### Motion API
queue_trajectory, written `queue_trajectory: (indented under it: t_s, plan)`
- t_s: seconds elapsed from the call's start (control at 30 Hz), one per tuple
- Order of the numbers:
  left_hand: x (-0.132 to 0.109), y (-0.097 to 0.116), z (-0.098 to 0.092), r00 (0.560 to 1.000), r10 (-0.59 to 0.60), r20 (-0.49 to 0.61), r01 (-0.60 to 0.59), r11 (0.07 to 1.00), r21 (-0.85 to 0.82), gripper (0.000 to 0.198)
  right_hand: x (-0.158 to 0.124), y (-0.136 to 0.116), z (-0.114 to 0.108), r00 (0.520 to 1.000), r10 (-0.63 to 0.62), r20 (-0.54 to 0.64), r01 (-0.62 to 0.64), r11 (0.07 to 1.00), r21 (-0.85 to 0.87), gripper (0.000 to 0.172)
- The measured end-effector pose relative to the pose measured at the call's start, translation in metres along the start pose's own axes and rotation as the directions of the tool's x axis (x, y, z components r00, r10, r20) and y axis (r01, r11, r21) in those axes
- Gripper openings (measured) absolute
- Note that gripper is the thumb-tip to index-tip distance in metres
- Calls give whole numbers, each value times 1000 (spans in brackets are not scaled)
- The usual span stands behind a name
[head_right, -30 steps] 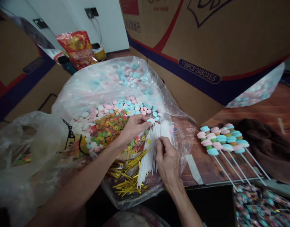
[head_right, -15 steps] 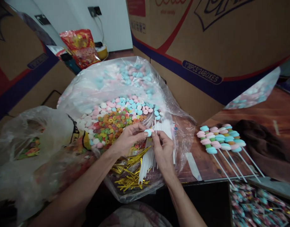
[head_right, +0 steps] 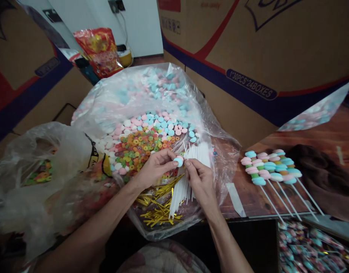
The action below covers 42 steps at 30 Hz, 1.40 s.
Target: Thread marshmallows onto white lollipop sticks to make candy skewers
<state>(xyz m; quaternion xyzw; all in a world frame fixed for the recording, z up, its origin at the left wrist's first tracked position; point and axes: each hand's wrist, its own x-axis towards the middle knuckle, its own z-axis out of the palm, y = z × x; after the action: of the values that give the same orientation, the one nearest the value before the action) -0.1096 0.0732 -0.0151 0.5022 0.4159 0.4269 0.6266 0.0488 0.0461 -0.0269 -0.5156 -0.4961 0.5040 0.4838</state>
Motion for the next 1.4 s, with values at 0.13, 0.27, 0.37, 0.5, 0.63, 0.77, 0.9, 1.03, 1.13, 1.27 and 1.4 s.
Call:
queue_trajectory:
  t_s: [0.13, 0.27, 0.37, 0.5, 0.63, 0.77, 0.9, 1.03, 1.13, 1.27, 1.4]
  plan:
    - [3, -4, 0, 986, 47, -161, -46, 999, 10, 26, -9, -2, -2, 999, 2, -43, -8, 990, -138, 31]
    - [6, -7, -4, 960, 80, -269, -58, 994, 92, 28, -26, -2, 0, 1000, 5, 6, -3, 967, -254, 33]
    - [6, -9, -8, 955, 90, -283, -50, 988, 144, 27, -34, -3, 4, 995, 40, 96, -11, 960, -278, 33]
    - [4, -11, -7, 948, 131, -290, -98, 987, 126, 23, -35, -1, 11, 989, 86, 120, -55, 968, -245, 36]
    - [0, -10, -8, 940, 144, -310, -117, 988, 105, 21, -32, 3, 12, 990, 74, 119, -41, 964, -263, 35]
    - [-6, -8, -11, 927, 167, -336, -119, 980, 161, 19, -28, -3, 10, 973, 107, 202, -57, 969, -239, 33]
    - [-16, -10, -11, 902, 270, -338, -148, 926, 346, 16, -28, -11, 17, 949, 190, 250, -168, 980, -106, 35]
    - [-22, -15, -10, 882, 334, -332, -169, 882, 439, 20, -33, -8, 31, 964, 162, 213, -166, 986, 3, 37]
    - [-26, -18, -8, 894, 303, -332, -155, 901, 404, 20, -36, -3, 36, 963, 178, 204, -191, 980, 47, 36]
    - [-36, -19, 2, 921, 225, -319, -90, 918, 387, 19, -32, -1, 34, 957, 205, 204, -223, 972, 70, 34]
    - [-43, -13, 12, 952, 177, -251, -70, 921, 384, 25, -22, 2, 29, 976, 171, 135, -180, 982, 55, 34]
